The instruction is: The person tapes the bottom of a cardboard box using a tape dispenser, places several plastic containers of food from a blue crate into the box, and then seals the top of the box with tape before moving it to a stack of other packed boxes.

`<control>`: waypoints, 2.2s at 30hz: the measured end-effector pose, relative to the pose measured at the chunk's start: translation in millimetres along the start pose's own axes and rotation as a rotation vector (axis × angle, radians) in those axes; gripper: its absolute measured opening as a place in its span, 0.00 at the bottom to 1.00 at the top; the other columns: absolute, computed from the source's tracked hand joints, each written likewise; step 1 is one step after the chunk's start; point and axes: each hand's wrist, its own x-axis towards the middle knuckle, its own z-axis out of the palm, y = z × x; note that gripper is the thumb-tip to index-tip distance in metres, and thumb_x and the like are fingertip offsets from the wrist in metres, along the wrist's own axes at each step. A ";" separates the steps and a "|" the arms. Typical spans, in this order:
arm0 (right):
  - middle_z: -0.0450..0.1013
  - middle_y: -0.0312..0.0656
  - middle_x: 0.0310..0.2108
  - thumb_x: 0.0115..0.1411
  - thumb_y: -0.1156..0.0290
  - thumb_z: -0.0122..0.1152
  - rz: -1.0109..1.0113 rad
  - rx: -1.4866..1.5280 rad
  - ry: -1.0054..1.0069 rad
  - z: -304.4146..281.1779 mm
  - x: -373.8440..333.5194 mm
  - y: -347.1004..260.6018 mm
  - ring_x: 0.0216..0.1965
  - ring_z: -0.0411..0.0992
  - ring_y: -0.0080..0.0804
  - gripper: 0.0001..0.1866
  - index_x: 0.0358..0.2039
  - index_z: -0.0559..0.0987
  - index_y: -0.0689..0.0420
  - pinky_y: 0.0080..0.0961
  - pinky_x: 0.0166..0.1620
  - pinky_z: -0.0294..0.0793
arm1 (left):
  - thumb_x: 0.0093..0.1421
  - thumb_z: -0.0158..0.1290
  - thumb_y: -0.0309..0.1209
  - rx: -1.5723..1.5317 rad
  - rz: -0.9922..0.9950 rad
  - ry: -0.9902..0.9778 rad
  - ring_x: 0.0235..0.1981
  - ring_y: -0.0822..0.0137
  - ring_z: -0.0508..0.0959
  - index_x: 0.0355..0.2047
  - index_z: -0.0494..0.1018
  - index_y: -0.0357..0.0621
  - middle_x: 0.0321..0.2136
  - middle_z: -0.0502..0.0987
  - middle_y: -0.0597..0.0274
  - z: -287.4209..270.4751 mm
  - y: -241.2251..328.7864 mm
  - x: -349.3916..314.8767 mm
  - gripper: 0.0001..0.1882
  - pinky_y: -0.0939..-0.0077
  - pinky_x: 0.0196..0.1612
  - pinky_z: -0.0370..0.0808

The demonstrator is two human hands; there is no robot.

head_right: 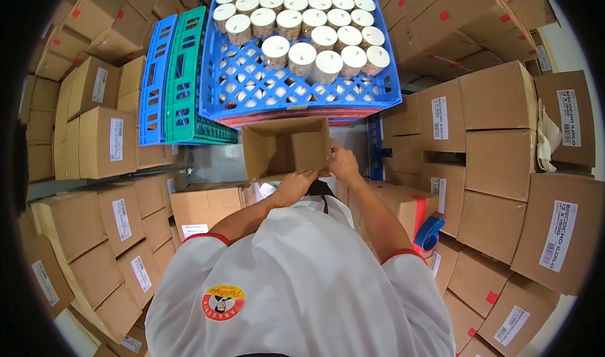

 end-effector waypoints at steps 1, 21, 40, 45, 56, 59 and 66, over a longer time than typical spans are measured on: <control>0.80 0.63 0.41 0.61 0.61 0.62 0.095 -0.021 -0.023 9.9 8.7 16.9 0.44 0.79 0.64 0.32 0.65 0.71 0.55 0.54 0.50 0.78 | 0.61 0.53 0.27 -0.038 0.029 -0.008 0.61 0.47 0.74 0.65 0.67 0.45 0.58 0.75 0.47 11.2 -5.4 9.0 0.30 0.53 0.61 0.74; 0.63 0.51 0.68 0.59 0.41 0.66 -0.408 -0.209 0.230 -118.6 229.5 22.2 0.71 0.54 0.59 0.41 0.70 0.68 0.40 0.69 0.68 0.50 | 0.63 0.59 0.32 0.174 -0.171 0.196 0.61 0.41 0.69 0.64 0.70 0.52 0.63 0.68 0.45 -152.9 -96.9 150.1 0.28 0.48 0.63 0.68; 0.61 0.40 0.71 0.50 0.32 0.68 -0.233 -0.531 0.104 -111.0 210.5 41.5 0.70 0.58 0.52 0.50 0.73 0.62 0.29 0.65 0.65 0.56 | 0.56 0.62 0.60 0.552 0.066 0.037 0.69 0.45 0.63 0.73 0.58 0.77 0.72 0.59 0.56 -205.8 -184.1 241.5 0.45 0.36 0.68 0.55; 0.62 0.42 0.70 0.56 0.30 0.60 0.021 -0.418 0.094 -81.8 217.4 26.8 0.69 0.58 0.55 0.49 0.73 0.62 0.41 0.70 0.66 0.52 | 0.56 0.61 0.61 0.403 -0.159 0.093 0.65 0.52 0.68 0.67 0.68 0.69 0.68 0.65 0.57 -188.6 -189.9 235.6 0.39 0.35 0.68 0.55; 0.60 0.47 0.69 0.55 0.31 0.63 -0.039 -0.388 0.313 -57.5 253.6 -19.6 0.65 0.62 0.60 0.48 0.68 0.69 0.48 0.76 0.68 0.45 | 0.52 0.67 0.57 0.435 -0.132 0.260 0.60 0.56 0.71 0.55 0.75 0.50 0.65 0.69 0.57 -193.8 -220.5 202.4 0.36 0.42 0.64 0.58; 0.61 0.50 0.68 0.56 0.37 0.67 -0.111 -0.319 0.313 -47.6 265.5 -17.0 0.65 0.65 0.55 0.46 0.71 0.66 0.41 0.71 0.70 0.45 | 0.53 0.65 0.59 0.422 -0.202 0.256 0.60 0.55 0.71 0.59 0.74 0.53 0.66 0.69 0.59 -194.0 -224.6 197.1 0.38 0.43 0.64 0.59; 0.61 0.52 0.67 0.52 0.33 0.66 -0.098 -0.485 0.271 -67.6 233.3 -2.6 0.66 0.63 0.55 0.49 0.74 0.61 0.29 0.73 0.69 0.45 | 0.53 0.65 0.59 0.436 -0.236 0.245 0.61 0.54 0.71 0.67 0.69 0.69 0.67 0.67 0.57 -207.6 -223.5 186.2 0.41 0.43 0.65 0.58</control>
